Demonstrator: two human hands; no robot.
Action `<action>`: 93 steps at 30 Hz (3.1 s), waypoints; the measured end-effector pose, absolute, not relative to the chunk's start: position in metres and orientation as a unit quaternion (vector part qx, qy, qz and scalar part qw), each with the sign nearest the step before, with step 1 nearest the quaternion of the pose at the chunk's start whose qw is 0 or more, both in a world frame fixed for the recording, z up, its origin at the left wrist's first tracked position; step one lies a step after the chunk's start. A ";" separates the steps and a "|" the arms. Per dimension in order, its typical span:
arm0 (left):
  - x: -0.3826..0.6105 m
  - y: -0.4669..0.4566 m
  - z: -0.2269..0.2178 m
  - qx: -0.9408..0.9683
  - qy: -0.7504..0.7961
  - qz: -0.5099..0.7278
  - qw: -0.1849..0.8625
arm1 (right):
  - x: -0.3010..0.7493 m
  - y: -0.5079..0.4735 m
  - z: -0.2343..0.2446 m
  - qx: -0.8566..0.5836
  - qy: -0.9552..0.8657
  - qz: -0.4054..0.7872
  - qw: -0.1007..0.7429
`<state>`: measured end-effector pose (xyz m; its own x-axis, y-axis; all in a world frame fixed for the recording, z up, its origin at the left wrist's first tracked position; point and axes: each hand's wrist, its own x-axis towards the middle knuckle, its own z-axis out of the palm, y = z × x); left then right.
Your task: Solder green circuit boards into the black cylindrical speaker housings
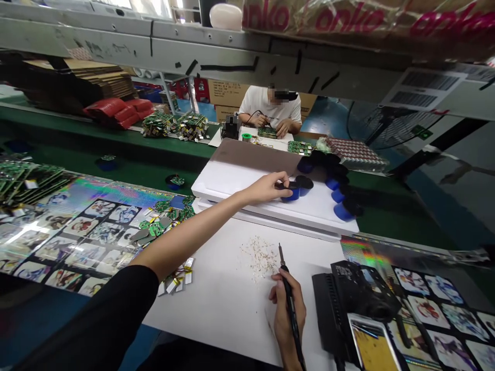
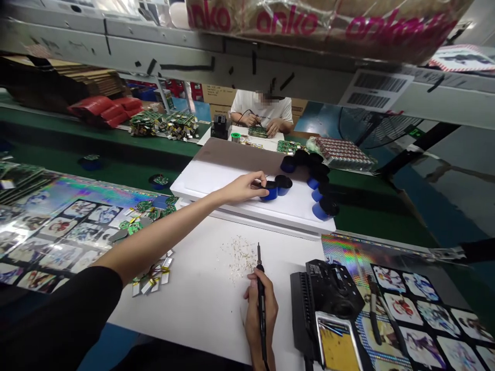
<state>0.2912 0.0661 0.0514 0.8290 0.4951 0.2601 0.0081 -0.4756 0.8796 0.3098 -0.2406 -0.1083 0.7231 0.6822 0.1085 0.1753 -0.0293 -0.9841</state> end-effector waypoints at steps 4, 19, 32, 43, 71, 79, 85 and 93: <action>0.296 0.062 0.053 0.851 0.185 0.256 0.419 | 0.310 -0.241 -0.110 -0.684 -0.306 0.203 0.630; 0.205 0.008 0.078 0.907 0.123 0.213 0.343 | 0.307 -0.243 -0.106 -0.660 -0.307 0.214 0.651; 0.098 -0.092 -0.043 0.860 0.223 0.178 0.424 | 0.304 -0.243 -0.094 -0.681 -0.393 0.177 0.592; 0.020 0.055 -0.043 0.819 0.531 0.172 0.135 | 0.305 -0.244 -0.092 -0.668 -0.412 0.157 0.599; 0.097 -0.089 -0.019 0.485 0.322 0.419 0.696 | 0.280 -0.231 -0.045 -0.552 -0.537 0.018 0.638; 0.139 -0.129 -0.026 0.423 0.282 0.321 0.799 | 0.280 -0.217 -0.045 -0.567 -0.609 -0.008 0.554; 0.133 -0.129 -0.024 0.427 0.289 0.293 0.805 | 0.289 -0.227 -0.043 -0.556 -0.649 0.028 0.518; 0.128 -0.128 -0.019 0.458 0.276 0.286 0.795 | 0.288 -0.237 -0.043 -0.550 -0.614 0.083 0.559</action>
